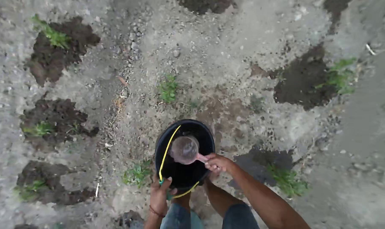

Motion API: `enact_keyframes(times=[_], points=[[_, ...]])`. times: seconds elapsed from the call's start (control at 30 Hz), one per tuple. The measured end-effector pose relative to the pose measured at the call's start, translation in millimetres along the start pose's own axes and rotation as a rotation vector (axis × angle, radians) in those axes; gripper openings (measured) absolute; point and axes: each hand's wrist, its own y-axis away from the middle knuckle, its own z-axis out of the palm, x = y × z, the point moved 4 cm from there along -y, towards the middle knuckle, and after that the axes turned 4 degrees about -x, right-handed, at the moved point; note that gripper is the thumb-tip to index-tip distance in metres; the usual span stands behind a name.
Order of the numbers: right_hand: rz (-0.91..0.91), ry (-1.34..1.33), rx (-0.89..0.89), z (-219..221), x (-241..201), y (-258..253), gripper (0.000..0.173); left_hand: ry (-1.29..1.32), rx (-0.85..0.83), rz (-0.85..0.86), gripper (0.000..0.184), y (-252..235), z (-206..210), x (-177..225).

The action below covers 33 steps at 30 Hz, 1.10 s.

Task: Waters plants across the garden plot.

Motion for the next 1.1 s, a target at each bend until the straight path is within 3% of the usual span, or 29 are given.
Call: enact_keyframes(times=[0.2,0.37,0.43,0.6,0.67,0.9,1.1], points=[[-0.064,0.045,-0.001,11,-69,34,0.014,0.148,0.161,0.086,0.007,-25,-41,-1],[-0.188,0.142,0.223,-8,-146,23,0.018,0.219,0.349,0.075,0.009,-24,-43,12],[-0.215,0.135,0.328,-22,-176,12,0.017,0.276,0.441,0.048,0.020,-16,-39,18],[-0.169,0.220,0.514,-61,-246,-13,0.028,0.385,0.648,-0.038,0.003,4,-28,25],[-0.151,0.240,0.548,-72,-270,-13,0.023,0.417,0.694,-0.074,0.012,10,-19,26],[-0.179,0.084,0.624,-100,-326,9,0.019,0.575,0.678,-0.207,0.016,32,26,23],[-0.120,0.240,0.772,-101,-366,11,0.022,0.700,0.634,-0.237,0.024,49,68,6]])
